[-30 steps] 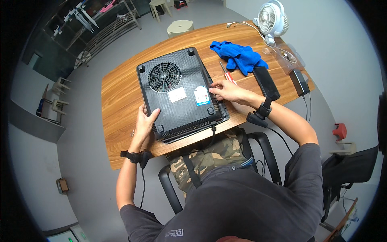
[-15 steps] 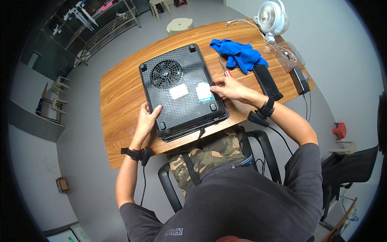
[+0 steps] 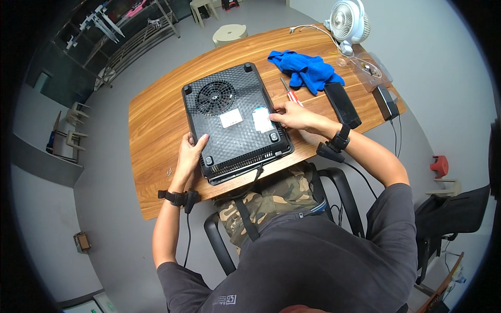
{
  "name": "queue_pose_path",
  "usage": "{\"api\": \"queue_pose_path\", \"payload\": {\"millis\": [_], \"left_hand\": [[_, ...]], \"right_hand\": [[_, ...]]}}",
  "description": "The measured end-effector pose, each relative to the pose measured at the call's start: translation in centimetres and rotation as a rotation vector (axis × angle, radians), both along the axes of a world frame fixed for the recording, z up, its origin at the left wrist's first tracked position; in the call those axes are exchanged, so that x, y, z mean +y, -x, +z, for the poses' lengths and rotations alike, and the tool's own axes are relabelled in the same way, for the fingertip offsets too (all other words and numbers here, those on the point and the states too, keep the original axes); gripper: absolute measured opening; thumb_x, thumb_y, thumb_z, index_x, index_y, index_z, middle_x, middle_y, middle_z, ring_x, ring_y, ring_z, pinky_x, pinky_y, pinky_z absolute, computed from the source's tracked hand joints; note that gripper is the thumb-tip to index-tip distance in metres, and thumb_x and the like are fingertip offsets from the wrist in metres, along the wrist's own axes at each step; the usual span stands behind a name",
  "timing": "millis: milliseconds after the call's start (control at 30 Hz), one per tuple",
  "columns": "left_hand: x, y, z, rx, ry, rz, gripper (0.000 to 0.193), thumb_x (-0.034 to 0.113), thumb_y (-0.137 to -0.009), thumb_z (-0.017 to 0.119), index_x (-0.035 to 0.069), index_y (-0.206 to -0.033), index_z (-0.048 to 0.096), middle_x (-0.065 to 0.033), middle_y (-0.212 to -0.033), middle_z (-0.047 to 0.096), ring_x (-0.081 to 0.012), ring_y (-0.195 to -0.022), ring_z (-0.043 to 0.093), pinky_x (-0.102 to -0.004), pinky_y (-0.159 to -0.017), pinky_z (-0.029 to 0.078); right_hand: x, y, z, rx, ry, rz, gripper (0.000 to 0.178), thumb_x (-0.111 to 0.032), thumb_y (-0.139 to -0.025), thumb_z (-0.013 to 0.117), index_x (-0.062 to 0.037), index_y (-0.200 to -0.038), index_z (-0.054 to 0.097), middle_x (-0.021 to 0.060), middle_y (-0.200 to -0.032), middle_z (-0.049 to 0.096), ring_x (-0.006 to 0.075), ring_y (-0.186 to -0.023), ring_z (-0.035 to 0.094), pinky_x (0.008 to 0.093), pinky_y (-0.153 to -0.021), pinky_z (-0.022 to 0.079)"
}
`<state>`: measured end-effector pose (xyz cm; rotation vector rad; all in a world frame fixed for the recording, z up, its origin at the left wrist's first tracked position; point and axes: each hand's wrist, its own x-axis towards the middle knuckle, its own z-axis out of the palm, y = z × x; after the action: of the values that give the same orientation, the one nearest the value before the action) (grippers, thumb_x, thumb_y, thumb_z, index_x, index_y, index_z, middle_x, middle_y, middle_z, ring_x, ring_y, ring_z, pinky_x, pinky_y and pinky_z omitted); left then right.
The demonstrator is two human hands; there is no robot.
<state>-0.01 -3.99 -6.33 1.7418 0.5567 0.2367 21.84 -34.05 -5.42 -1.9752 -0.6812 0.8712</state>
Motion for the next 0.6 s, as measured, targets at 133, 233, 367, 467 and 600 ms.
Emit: {"api": "queue_pose_path", "payload": {"millis": [133, 233, 367, 467, 600], "left_hand": [[-0.6, 0.1, 0.2, -0.014, -0.009, 0.035, 0.059, 0.030, -0.094, 0.076, -0.011, -0.127, 0.049, -0.0133, -0.104, 0.070, -0.0136, -0.088, 0.066, -0.0279, -0.079, 0.055], [-0.2, 0.4, -0.2, 0.024, -0.110, 0.046, 0.060, 0.032, -0.092, 0.077, -0.012, -0.124, 0.052, -0.0139, -0.103, 0.070, -0.0145, -0.088, 0.066, -0.0284, -0.079, 0.055], [-0.5, 0.7, -0.1, 0.077, -0.161, 0.084, 0.062, 0.036, -0.090, 0.079, -0.012, -0.120, 0.054, -0.0145, -0.103, 0.070, -0.0151, -0.088, 0.066, -0.0287, -0.080, 0.055], [-0.7, 0.8, 0.3, 0.123, -0.187, 0.085, 0.063, 0.038, -0.089, 0.079, -0.012, -0.119, 0.055, -0.0146, -0.102, 0.070, -0.0152, -0.088, 0.066, -0.0289, -0.080, 0.055], [-0.9, 0.8, 0.6, 0.112, -0.181, 0.070, 0.063, 0.040, -0.090, 0.078, -0.012, -0.118, 0.056, -0.0148, -0.102, 0.071, -0.0153, -0.089, 0.067, -0.0295, -0.080, 0.055]], "right_hand": [[0.3, -0.3, -0.9, -0.026, -0.002, 0.013, 0.075, -0.042, -0.090, 0.072, 0.0136, -0.137, 0.053, 0.0307, -0.125, 0.065, 0.0335, -0.115, 0.067, 0.0369, -0.098, 0.052], [0.6, -0.4, -2.2, -0.146, 0.023, 0.047, 0.077, -0.044, -0.090, 0.070, 0.0135, -0.138, 0.052, 0.0332, -0.132, 0.061, 0.0381, -0.123, 0.062, 0.0382, -0.106, 0.047], [0.6, -0.4, -2.7, -0.204, 0.050, 0.073, 0.079, -0.045, -0.091, 0.068, 0.0138, -0.139, 0.050, 0.0345, -0.135, 0.057, 0.0407, -0.128, 0.058, 0.0400, -0.111, 0.043], [0.5, 0.2, -1.7, -0.253, 0.090, 0.093, 0.079, -0.046, -0.091, 0.067, 0.0144, -0.140, 0.049, 0.0350, -0.136, 0.056, 0.0404, -0.129, 0.057, 0.0399, -0.111, 0.043], [0.5, 0.9, -0.8, -0.251, 0.087, 0.098, 0.079, -0.044, -0.092, 0.066, 0.0147, -0.141, 0.047, 0.0361, -0.136, 0.056, 0.0410, -0.129, 0.057, 0.0396, -0.111, 0.043]]}}
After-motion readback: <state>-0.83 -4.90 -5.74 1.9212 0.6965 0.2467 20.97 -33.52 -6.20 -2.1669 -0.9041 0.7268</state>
